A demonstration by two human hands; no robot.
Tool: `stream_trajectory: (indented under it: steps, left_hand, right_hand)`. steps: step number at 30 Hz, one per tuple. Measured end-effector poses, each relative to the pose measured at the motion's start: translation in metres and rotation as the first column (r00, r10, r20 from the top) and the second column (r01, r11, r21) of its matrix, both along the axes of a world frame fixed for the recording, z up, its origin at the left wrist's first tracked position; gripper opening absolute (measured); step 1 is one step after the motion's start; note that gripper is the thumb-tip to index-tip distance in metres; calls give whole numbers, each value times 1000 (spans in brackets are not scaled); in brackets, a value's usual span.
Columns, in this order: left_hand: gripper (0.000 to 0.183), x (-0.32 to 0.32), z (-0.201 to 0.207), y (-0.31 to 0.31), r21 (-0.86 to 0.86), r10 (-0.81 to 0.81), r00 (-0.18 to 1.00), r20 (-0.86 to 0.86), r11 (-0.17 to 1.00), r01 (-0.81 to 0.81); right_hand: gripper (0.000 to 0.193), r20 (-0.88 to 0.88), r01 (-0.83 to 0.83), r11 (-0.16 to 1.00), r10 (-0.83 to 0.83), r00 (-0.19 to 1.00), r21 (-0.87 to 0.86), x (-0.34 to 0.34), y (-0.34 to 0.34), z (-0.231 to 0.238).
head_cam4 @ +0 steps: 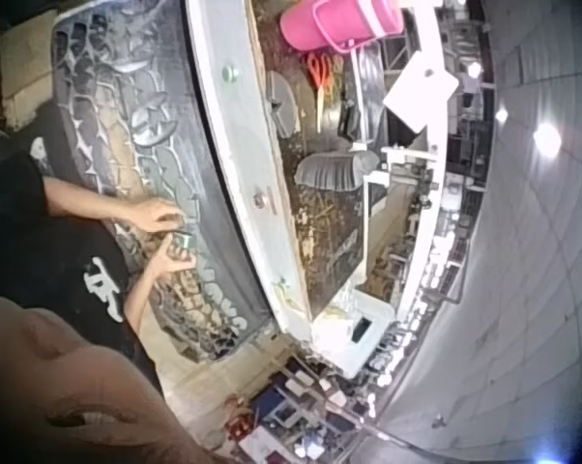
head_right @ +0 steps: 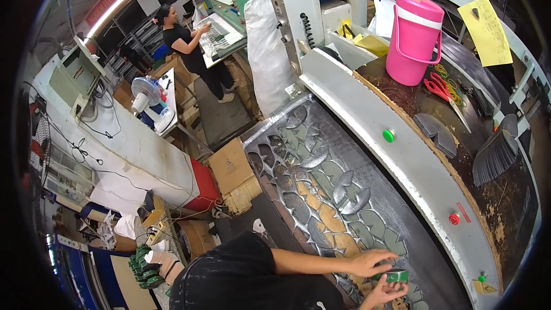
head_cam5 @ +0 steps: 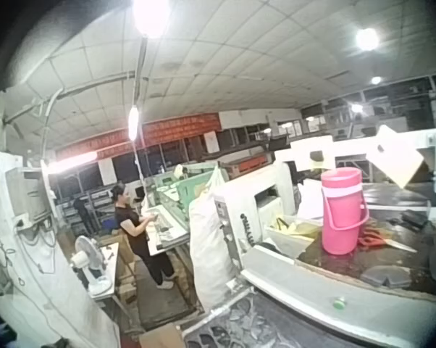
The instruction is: The recorder is operating a die cutting machine to cut shoe components from sheets of material.
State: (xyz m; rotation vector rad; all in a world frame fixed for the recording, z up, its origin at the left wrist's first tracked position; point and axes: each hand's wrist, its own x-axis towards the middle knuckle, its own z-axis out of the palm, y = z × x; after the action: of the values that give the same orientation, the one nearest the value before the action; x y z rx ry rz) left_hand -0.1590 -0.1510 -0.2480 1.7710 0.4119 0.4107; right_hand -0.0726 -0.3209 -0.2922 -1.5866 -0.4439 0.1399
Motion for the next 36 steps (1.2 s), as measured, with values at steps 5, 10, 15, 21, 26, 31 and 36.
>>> stream_trajectory:
  steps: [5, 10, 15, 21, 26, 31, 36]
  left_hand:
    - [47, -11, 6, -29, -120, -108, 979, 175, 984, 130]
    - [38, -13, -5, -28, -174, -62, 998, -4, 983, 60]
    - [25, -3, -26, 14, 59, 112, 991, 80, 991, -117]
    - [20, 12, -20, 139, 363, 551, 828, -100, 795, -485]
    - [26, 18, 4, 130, 601, 707, 678, 200, 458, -655]
    - [56, 60, -16, 39, 445, 66, 998, 12, 893, -64]
    - [73, 74, -69, -3, 439, 39, 998, -52, 898, -12]
  right_hand:
    - [47, 153, 41, 934, 16, 988, -356, -29, -22, 25]
    - [47, 144, -188, 908, 257, 956, -374, -50, -16, 56]
    - [63, -246, -235, 972, 225, 943, -14, -44, -6, 32]
    - [63, -276, -88, 995, 71, 959, -49, -2, 1, 66]
    - [55, -258, 103, 950, -183, 949, -295, 96, -15, 6]
    - [59, 88, -11, 783, 84, 993, -622, 121, -34, 17]
    - [45, 421, 68, 732, 310, 852, -677, 149, -23, 20]
